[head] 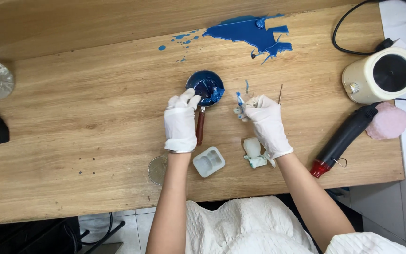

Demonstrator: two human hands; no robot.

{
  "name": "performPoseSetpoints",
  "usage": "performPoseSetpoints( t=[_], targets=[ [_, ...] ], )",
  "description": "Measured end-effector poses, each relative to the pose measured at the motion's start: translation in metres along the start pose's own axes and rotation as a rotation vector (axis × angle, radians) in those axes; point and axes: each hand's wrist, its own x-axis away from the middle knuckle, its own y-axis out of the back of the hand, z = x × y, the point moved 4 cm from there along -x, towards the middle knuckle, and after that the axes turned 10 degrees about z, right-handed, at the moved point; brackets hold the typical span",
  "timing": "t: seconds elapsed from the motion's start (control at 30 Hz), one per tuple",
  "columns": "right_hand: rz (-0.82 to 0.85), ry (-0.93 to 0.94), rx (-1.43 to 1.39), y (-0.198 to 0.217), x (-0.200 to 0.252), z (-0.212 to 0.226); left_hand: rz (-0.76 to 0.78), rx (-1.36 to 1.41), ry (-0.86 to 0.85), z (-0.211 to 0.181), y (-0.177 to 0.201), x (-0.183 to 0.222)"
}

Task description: Cleaning a blue wax spill on a wooden surface and preparing wax in a melting pot using a palette knife and cloth.

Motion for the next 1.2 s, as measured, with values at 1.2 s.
performPoseSetpoints(
  t=[1.2],
  targets=[
    [-0.235, 0.102, 0.474, 0.128, -0.106, -0.083, 0.288, 0.082, 0.235, -0.030, 0.039, 0.062]
  ],
)
